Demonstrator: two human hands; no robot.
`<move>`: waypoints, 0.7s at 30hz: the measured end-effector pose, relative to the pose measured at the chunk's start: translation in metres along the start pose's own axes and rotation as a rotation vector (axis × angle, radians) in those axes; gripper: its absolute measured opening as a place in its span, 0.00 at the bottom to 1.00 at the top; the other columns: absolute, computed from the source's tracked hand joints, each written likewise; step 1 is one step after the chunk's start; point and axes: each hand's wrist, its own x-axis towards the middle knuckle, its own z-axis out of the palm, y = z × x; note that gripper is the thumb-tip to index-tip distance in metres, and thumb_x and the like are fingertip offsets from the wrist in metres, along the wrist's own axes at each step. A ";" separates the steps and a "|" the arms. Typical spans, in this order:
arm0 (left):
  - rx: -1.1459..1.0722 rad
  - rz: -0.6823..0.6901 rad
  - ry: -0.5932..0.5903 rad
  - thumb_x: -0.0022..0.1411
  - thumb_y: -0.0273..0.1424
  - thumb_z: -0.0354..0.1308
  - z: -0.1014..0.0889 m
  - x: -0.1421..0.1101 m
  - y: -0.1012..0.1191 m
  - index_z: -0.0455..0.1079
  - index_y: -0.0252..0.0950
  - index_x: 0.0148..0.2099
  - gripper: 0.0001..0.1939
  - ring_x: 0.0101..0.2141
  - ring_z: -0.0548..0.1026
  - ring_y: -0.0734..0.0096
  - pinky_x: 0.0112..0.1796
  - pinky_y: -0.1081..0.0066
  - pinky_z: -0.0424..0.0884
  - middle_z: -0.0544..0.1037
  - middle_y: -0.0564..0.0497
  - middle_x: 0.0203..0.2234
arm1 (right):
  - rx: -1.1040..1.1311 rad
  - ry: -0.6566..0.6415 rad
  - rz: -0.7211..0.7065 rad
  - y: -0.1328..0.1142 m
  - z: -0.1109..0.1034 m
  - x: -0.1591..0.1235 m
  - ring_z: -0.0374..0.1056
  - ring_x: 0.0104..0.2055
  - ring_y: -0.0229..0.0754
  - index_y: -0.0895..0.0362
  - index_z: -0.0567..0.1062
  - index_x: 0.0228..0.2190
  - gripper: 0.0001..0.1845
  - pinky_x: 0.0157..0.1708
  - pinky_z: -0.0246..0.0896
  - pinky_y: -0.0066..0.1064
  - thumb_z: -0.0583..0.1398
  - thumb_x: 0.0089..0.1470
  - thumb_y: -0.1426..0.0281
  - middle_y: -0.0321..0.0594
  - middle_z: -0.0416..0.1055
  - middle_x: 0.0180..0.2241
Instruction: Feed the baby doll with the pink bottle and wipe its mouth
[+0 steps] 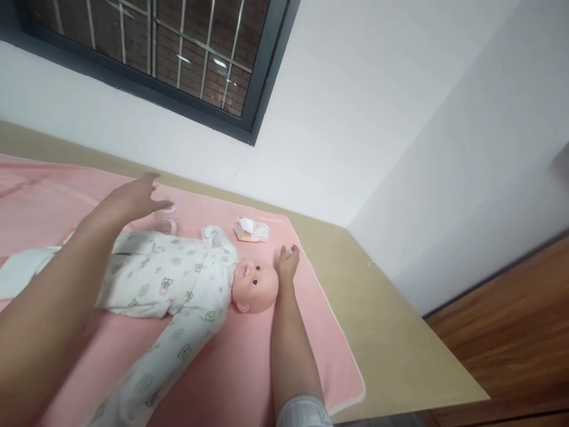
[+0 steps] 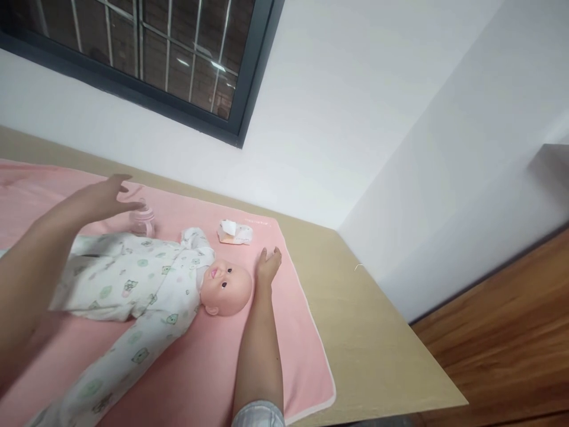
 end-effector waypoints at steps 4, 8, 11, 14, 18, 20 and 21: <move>-0.155 0.150 -0.095 0.59 0.52 0.52 -0.012 -0.031 0.074 0.58 0.35 0.63 0.36 0.48 0.74 0.51 0.49 0.55 0.69 0.74 0.40 0.51 | 0.052 0.105 -0.139 -0.007 -0.004 -0.003 0.53 0.63 0.49 0.61 0.64 0.52 0.23 0.63 0.46 0.45 0.48 0.59 0.63 0.56 0.63 0.55; -0.206 0.324 -0.346 0.61 0.47 0.49 0.011 -0.039 0.132 0.66 0.36 0.55 0.27 0.48 0.74 0.54 0.48 0.60 0.70 0.75 0.42 0.49 | 0.088 0.139 -0.319 -0.011 -0.005 -0.008 0.57 0.58 0.48 0.59 0.70 0.43 0.17 0.59 0.52 0.43 0.46 0.58 0.68 0.51 0.69 0.47; -0.215 0.387 -0.614 0.58 0.48 0.50 0.041 -0.032 0.160 0.68 0.35 0.54 0.28 0.51 0.71 0.53 0.50 0.59 0.68 0.73 0.41 0.52 | 0.102 0.067 -0.412 -0.013 -0.003 -0.010 0.61 0.51 0.46 0.57 0.72 0.37 0.16 0.54 0.57 0.39 0.46 0.55 0.72 0.47 0.71 0.41; -0.215 0.370 -0.893 0.54 0.49 0.53 0.072 -0.022 0.176 0.70 0.35 0.51 0.28 0.46 0.75 0.53 0.48 0.60 0.69 0.75 0.40 0.50 | 0.100 -0.041 -0.425 -0.011 0.001 -0.010 0.63 0.47 0.45 0.56 0.73 0.33 0.15 0.50 0.59 0.37 0.48 0.52 0.74 0.44 0.72 0.37; -0.183 0.271 -1.099 0.51 0.52 0.55 0.105 -0.011 0.185 0.73 0.34 0.46 0.29 0.37 0.78 0.55 0.41 0.61 0.73 0.78 0.38 0.43 | 0.080 -0.162 -0.388 -0.007 0.007 -0.008 0.64 0.43 0.45 0.55 0.73 0.28 0.12 0.46 0.60 0.35 0.50 0.48 0.76 0.42 0.73 0.34; -0.164 0.232 -1.204 0.51 0.52 0.56 0.117 -0.008 0.187 0.75 0.36 0.44 0.28 0.36 0.78 0.55 0.39 0.61 0.74 0.79 0.39 0.41 | 0.082 -0.186 -0.389 -0.006 0.009 -0.008 0.64 0.42 0.45 0.55 0.73 0.27 0.12 0.44 0.60 0.35 0.50 0.47 0.75 0.42 0.73 0.34; -0.159 0.216 -1.259 0.50 0.52 0.56 0.123 -0.007 0.188 0.75 0.36 0.43 0.27 0.36 0.78 0.55 0.39 0.62 0.74 0.79 0.40 0.40 | 0.084 -0.200 -0.384 -0.006 0.010 -0.008 0.64 0.42 0.45 0.56 0.73 0.27 0.12 0.42 0.61 0.34 0.51 0.47 0.74 0.41 0.73 0.33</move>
